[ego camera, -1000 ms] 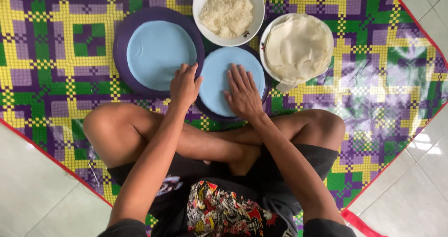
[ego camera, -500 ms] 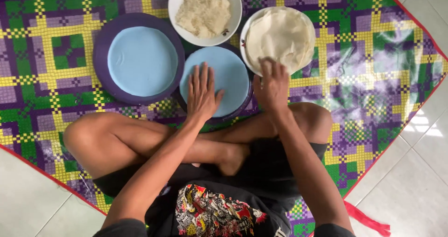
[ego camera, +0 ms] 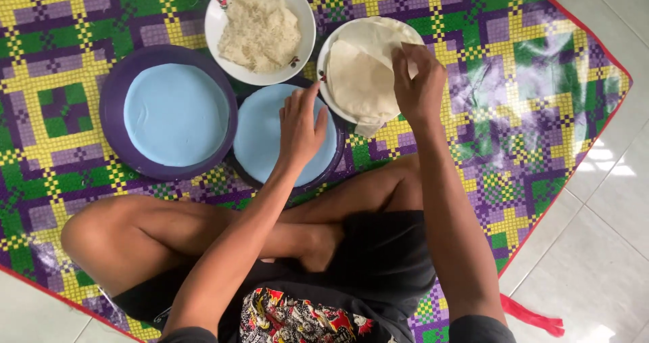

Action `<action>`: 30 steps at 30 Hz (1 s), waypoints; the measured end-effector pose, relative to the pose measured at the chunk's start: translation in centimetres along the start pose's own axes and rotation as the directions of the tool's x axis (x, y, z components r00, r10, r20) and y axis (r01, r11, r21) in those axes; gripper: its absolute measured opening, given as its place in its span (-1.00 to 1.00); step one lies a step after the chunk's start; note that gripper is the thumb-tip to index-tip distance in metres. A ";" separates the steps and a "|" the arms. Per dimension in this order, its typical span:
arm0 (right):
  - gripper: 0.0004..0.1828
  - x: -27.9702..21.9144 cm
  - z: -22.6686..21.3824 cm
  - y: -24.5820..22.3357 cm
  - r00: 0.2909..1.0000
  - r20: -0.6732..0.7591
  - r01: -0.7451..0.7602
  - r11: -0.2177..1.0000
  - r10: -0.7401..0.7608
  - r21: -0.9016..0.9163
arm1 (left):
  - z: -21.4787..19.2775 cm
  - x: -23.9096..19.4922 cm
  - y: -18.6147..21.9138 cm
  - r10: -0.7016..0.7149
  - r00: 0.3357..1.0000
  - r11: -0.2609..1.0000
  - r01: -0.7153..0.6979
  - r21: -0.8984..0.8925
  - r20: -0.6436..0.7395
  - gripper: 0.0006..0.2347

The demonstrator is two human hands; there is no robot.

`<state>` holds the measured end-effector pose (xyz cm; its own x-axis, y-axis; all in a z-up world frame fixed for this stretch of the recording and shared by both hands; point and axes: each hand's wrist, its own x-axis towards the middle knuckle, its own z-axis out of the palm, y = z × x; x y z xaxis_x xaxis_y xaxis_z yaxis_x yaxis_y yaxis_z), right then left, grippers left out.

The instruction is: The person sits on a mat and handles thin, white, circular sheets, separating them and placing them into a blue bowl. They then take a handful of shredded white material from a separate plate and place it into the bowl on top of the sheets.

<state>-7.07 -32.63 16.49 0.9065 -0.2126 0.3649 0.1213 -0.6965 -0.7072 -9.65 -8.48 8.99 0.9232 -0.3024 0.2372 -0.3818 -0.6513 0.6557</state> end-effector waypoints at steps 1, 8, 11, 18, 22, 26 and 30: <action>-0.63 0.2 -0.1 0.5 1.000 -0.003 -0.002 1.000 0.002 -0.004 | 0.4 0.7 -0.2 0.003 1.000 1.000 -0.003 -0.003 0.002 -0.61; -0.62 1.7 -0.9 1.1 0.994 0.046 0.098 0.994 -0.095 -0.056 | -0.7 7.0 1.2 -0.262 0.946 0.749 0.323 -0.578 0.189 -0.61; -0.66 1.2 -0.4 0.9 0.989 0.078 0.131 0.991 -0.127 -0.041 | -3.5 9.0 4.0 -0.413 0.814 0.593 0.580 -0.559 0.408 -0.51; -0.65 -5.8 1.7 -4.4 0.908 0.419 0.000 0.997 0.033 -0.078 | -0.5 7.9 2.6 -0.538 0.703 0.534 0.711 -0.458 0.465 -0.18; -0.72 -5.8 2.3 2.1 0.938 0.244 -0.217 0.967 0.245 -0.136 | 3.2 6.5 -0.2 -0.555 0.725 0.591 0.688 -0.420 0.407 -0.25; -0.69 -4.9 3.7 7.1 0.926 -0.033 -0.372 0.888 0.377 -0.271 | 6.1 6.3 -2.3 -0.543 0.806 0.684 0.588 -0.432 0.237 -0.53; -0.59 -4.2 4.6 6.0 0.864 -0.059 -0.493 0.818 0.500 -0.296 | 5.1 6.6 -1.6 -0.506 0.860 0.788 0.490 -0.372 0.061 -0.61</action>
<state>-8.32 -32.76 7.96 0.8200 -0.5723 -0.0026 -0.4679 -0.6678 -0.5789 -3.14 -13.00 5.85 0.9848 0.0265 -0.1715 0.1676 -0.4026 0.8999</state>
